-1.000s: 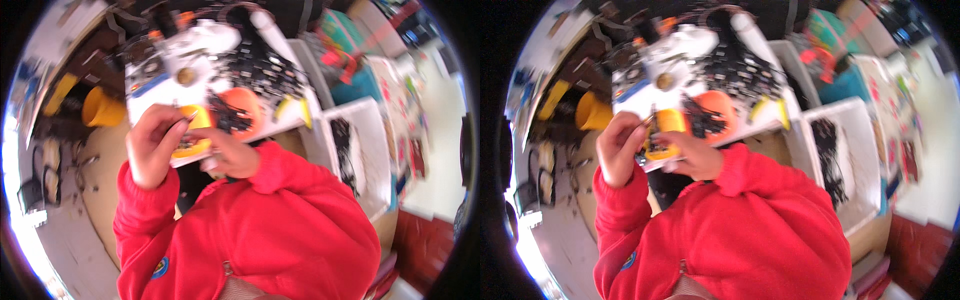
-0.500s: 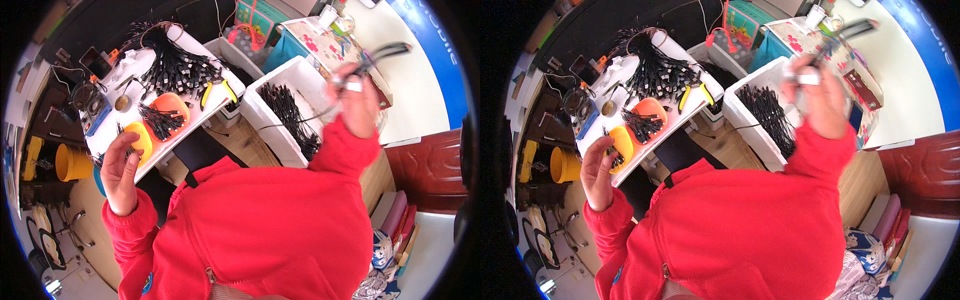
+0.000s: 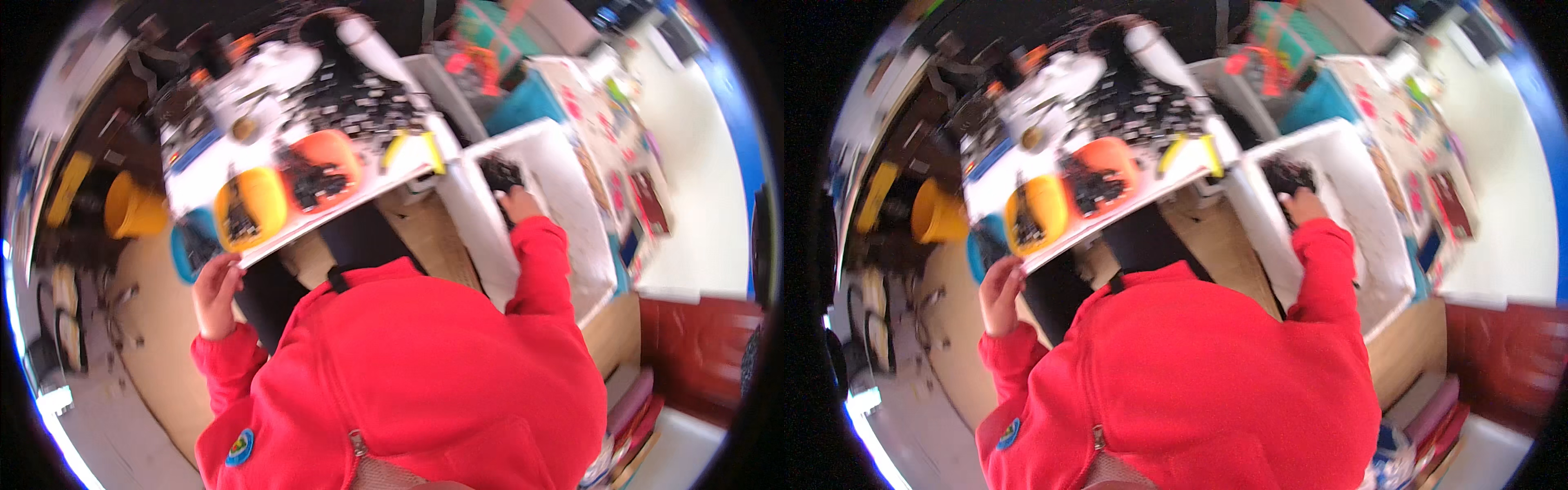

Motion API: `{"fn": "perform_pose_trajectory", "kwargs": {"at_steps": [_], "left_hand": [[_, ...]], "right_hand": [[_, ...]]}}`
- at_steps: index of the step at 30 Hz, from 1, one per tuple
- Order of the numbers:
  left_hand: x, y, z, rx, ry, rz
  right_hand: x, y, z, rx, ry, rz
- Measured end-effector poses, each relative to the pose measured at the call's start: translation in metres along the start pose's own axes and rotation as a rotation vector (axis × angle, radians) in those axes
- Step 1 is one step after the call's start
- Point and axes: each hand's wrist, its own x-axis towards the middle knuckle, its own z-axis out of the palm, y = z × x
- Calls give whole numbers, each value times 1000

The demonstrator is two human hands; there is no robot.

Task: The person assembles small electronic components by hand, inserting parts into connectors and applying a paste from a small container using a tool. They handle multiple black cables and place finished units into trays on the table.

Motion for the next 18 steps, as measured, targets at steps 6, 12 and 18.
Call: {"fn": "perform_pose_trajectory", "kwargs": {"at_steps": [6, 12, 18], "left_hand": [[22, -17, -45, 271, 342, 162], [72, -35, -79, 809, 468, 178], [107, -36, -70, 1033, 483, 261]], "right_hand": [[49, -29, 8, -11, 166, -219], [89, 17, 49, -192, 61, -161], [38, -13, -18, 444, -244, 228]]}}
